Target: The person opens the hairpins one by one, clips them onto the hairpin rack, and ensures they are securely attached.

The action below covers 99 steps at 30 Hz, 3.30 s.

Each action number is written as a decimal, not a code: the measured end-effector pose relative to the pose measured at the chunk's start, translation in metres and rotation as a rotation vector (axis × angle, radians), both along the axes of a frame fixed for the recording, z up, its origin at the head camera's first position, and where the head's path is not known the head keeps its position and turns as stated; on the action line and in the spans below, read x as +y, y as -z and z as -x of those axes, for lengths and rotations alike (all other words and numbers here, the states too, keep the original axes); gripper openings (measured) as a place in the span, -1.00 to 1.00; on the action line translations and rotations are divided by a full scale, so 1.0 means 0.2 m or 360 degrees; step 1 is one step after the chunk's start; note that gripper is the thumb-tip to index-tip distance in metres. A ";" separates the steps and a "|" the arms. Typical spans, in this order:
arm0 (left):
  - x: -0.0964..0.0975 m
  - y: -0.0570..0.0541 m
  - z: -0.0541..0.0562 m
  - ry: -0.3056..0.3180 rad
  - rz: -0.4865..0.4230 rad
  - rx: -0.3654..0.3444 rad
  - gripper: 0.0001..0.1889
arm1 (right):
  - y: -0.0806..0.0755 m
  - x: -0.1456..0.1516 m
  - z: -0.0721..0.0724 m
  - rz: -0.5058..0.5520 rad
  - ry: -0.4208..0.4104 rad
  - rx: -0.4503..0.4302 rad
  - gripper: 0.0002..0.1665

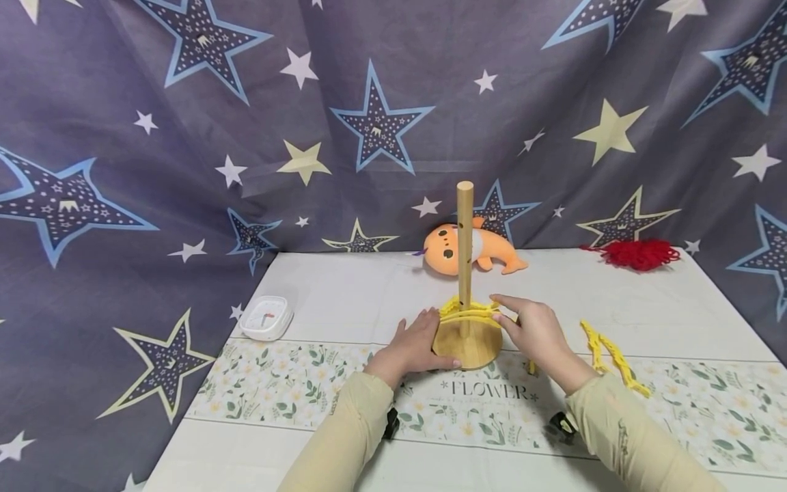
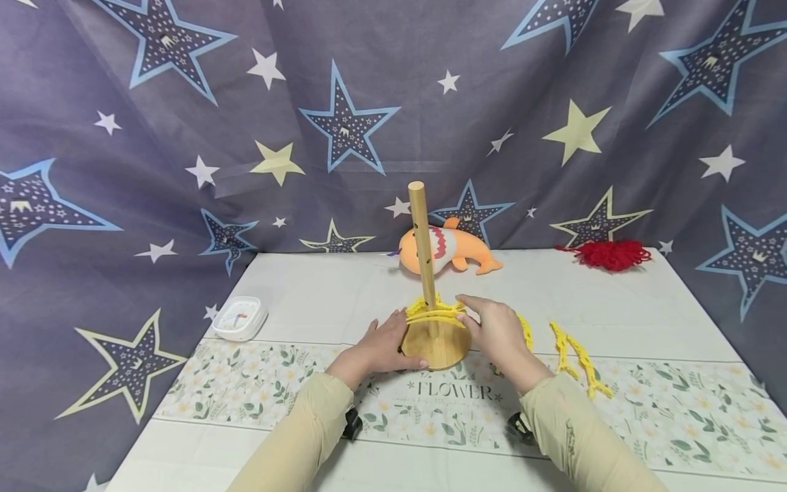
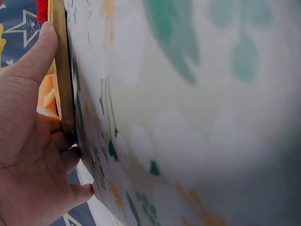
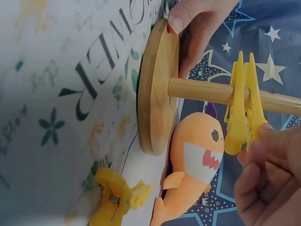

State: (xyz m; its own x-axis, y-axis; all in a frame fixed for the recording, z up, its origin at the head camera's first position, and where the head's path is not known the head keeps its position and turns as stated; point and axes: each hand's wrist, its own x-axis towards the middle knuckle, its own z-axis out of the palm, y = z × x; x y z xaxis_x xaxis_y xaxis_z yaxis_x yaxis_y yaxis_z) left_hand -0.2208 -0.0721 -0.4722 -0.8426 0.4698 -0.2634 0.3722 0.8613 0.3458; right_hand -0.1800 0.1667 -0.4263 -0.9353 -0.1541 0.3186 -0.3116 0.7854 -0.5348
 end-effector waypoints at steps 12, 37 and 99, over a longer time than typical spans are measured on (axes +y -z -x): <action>0.00 0.02 0.00 0.0007 0.0001 0.0007 0.20 | -0.01 0.13 -0.09 0.0066 0.0073 -0.0076 -0.47; 0.00 0.01 0.00 0.0000 -0.0007 0.0002 0.19 | 0.03 0.60 -0.31 -0.0012 0.0310 -0.0148 -0.53; 0.00 -0.01 -0.01 -0.0010 -0.0024 0.0024 0.20 | 0.10 0.84 -0.33 -0.0337 0.0419 -0.0525 -0.38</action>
